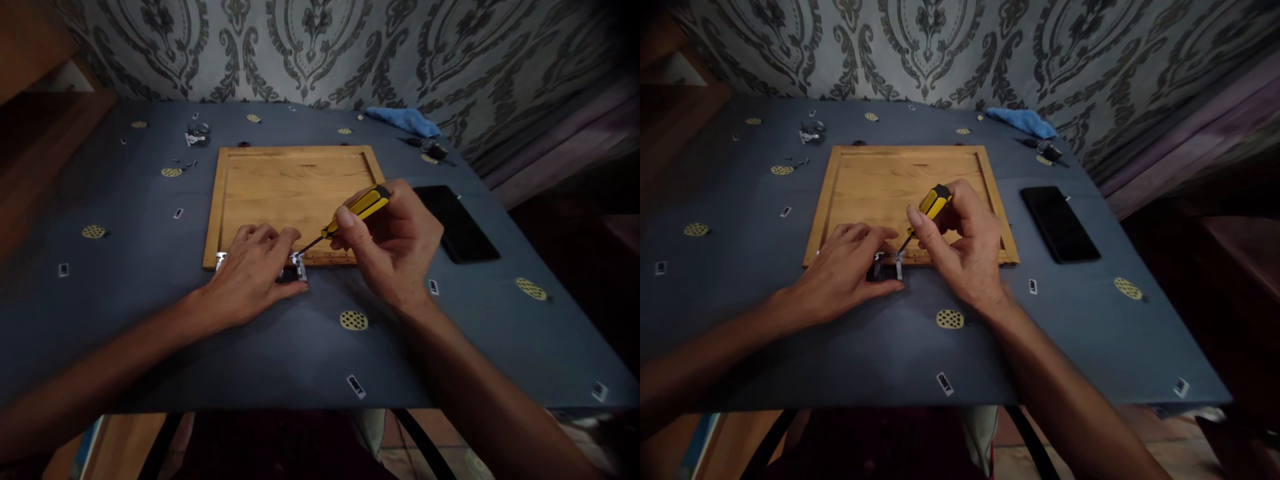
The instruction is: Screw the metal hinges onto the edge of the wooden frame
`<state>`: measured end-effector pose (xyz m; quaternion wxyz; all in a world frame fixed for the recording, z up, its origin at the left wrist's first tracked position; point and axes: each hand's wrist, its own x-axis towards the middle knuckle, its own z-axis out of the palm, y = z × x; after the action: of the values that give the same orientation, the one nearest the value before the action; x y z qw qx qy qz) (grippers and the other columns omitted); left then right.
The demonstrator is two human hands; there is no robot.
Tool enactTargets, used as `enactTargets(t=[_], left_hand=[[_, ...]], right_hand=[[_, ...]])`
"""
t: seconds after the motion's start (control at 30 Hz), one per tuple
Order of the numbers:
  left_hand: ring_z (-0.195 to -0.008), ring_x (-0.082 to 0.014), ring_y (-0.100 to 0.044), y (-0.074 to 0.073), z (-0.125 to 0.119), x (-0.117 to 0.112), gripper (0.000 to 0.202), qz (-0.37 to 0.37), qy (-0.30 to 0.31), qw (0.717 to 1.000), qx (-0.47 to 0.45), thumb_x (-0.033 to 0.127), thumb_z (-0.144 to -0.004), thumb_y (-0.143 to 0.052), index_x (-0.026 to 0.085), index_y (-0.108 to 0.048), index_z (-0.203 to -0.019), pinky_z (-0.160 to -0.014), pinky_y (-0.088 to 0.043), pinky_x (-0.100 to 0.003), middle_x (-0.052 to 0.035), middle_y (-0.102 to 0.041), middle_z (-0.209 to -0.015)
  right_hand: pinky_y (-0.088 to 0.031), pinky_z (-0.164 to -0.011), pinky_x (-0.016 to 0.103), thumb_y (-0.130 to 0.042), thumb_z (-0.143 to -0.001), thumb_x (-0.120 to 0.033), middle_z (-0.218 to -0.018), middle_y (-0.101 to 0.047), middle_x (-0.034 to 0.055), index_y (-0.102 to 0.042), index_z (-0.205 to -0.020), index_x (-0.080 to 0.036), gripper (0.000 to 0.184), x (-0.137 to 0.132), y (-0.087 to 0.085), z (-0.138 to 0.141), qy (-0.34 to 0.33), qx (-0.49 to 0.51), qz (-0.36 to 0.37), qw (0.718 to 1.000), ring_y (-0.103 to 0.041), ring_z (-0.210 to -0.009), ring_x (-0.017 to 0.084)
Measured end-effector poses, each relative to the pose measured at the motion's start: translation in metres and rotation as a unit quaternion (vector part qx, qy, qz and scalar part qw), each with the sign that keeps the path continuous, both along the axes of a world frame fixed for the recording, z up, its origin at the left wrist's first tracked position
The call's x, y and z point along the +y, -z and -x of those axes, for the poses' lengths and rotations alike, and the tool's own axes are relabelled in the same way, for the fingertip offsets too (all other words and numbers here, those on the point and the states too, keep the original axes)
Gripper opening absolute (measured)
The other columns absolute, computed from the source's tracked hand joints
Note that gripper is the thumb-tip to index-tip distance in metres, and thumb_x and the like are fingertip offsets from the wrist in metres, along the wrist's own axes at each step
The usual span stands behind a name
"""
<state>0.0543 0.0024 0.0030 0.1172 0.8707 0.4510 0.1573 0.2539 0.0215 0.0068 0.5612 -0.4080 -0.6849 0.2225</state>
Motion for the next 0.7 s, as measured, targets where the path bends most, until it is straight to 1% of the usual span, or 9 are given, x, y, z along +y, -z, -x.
enactTargets(t=[0.13,0.23,0.33,0.47,0.6,0.7], left_hand=[[-0.116,-0.0325,-0.063,0.0008,-0.0005,-0.0003,0.053,-0.006,-0.002,1.0,0.003,0.043,-0.09,-0.082,0.02,-0.054,-0.129,-0.101,-0.045,-0.046,-0.0066,-0.076,-0.108],[-0.116,-0.0324,-0.063,0.001,-0.0008,-0.0005,0.054,-0.011,0.0,1.0,0.007,0.042,-0.09,-0.082,0.019,-0.054,-0.13,-0.1,-0.045,-0.046,-0.007,-0.076,-0.108],[-0.114,-0.0322,-0.063,0.0008,-0.0009,-0.0004,0.053,-0.013,0.003,1.0,0.011,0.043,-0.09,-0.083,0.019,-0.055,-0.129,-0.099,-0.046,-0.045,-0.0067,-0.076,-0.106],[-0.113,-0.032,-0.064,0.0002,-0.001,-0.0003,0.049,-0.01,0.001,1.0,0.014,0.042,-0.091,-0.081,0.019,-0.055,-0.126,-0.098,-0.046,-0.045,-0.0056,-0.075,-0.104],[-0.113,-0.0319,-0.064,0.0004,-0.0006,-0.0005,0.05,-0.011,0.0,1.0,0.017,0.042,-0.091,-0.08,0.019,-0.055,-0.128,-0.098,-0.046,-0.045,-0.0055,-0.075,-0.103],[-0.114,-0.0316,-0.063,0.0006,-0.0001,-0.0007,0.049,-0.013,0.0,1.0,0.015,0.042,-0.092,-0.08,0.02,-0.055,-0.128,-0.099,-0.046,-0.045,-0.0057,-0.075,-0.105]], right_hand=[[-0.054,-0.052,0.027,-0.075,-0.095,-0.045,-0.076,-0.056,-0.0027,-0.061,-0.084,-0.025,0.026,-0.0016,-0.0025,-0.0008,-0.005,-0.012,-0.007,1.0,-0.059,-0.059,0.012],[-0.055,-0.053,0.027,-0.073,-0.097,-0.043,-0.079,-0.06,-0.0026,-0.067,-0.09,-0.026,0.019,-0.0027,-0.0041,-0.002,-0.017,-0.022,-0.009,1.0,-0.061,-0.06,0.012],[-0.056,-0.054,0.028,-0.071,-0.098,-0.042,-0.081,-0.063,-0.0022,-0.07,-0.095,-0.026,0.017,-0.0037,-0.0063,-0.0036,-0.041,-0.027,-0.006,0.999,-0.062,-0.06,0.012],[-0.056,-0.056,0.029,-0.071,-0.099,-0.043,-0.084,-0.065,-0.0013,-0.072,-0.097,-0.025,0.018,-0.005,-0.0095,-0.0047,-0.063,-0.027,-0.002,0.998,-0.064,-0.062,0.012],[-0.055,-0.056,0.029,-0.071,-0.099,-0.043,-0.084,-0.065,-0.0008,-0.073,-0.098,-0.025,0.018,-0.0054,-0.0095,-0.0051,-0.057,-0.029,0.003,0.998,-0.064,-0.064,0.013],[-0.056,-0.056,0.028,-0.07,-0.099,-0.039,-0.084,-0.065,-0.0014,-0.072,-0.099,-0.025,0.014,-0.0045,-0.0079,-0.0052,-0.057,-0.032,0.002,0.998,-0.063,-0.063,0.012]])
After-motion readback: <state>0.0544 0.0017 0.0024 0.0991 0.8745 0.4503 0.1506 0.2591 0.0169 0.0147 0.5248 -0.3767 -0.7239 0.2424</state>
